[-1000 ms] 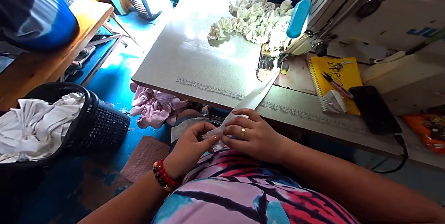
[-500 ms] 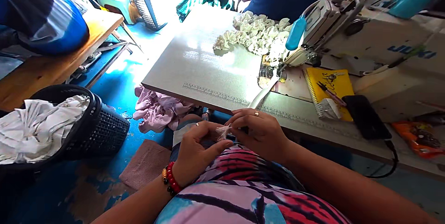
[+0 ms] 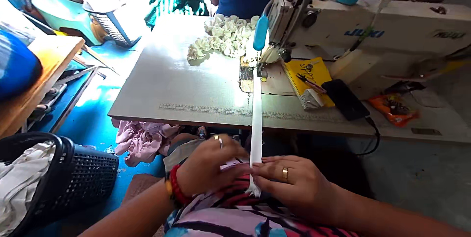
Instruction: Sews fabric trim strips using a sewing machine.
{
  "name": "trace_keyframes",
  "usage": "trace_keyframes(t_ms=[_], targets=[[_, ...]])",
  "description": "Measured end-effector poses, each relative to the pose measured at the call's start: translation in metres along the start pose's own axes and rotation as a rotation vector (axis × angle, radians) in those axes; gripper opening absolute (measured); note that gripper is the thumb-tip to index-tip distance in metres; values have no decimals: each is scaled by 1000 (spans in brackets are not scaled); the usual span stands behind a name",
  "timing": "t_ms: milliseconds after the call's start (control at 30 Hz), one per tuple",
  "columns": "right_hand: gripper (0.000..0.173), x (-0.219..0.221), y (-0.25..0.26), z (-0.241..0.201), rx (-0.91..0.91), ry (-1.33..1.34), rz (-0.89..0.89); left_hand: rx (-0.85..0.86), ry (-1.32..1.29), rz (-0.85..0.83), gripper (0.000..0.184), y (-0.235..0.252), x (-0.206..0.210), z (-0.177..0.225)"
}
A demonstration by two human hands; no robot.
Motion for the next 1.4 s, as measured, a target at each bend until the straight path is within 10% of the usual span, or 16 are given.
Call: trace_keyframes(t_ms=[333,967,1400], targets=[[17,18,-34,24,149,227,38,-680,299,-232,51,203,59,-160],[22,45,-45,163,264,-118,-67,-510,295,-165,39,233,69,-180],[75,51,-40,233,604,-303,-362,-514,318,-152,38,235,69,-181]])
Point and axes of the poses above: each hand's wrist, its own y-axis towards the middle knuckle, its own x-axis out of the palm, z = x × y, the point moved 7 cm from there along y, towards the middle knuckle, and after that the axes turned 15 degrees about -x, right-handed, at the moved point
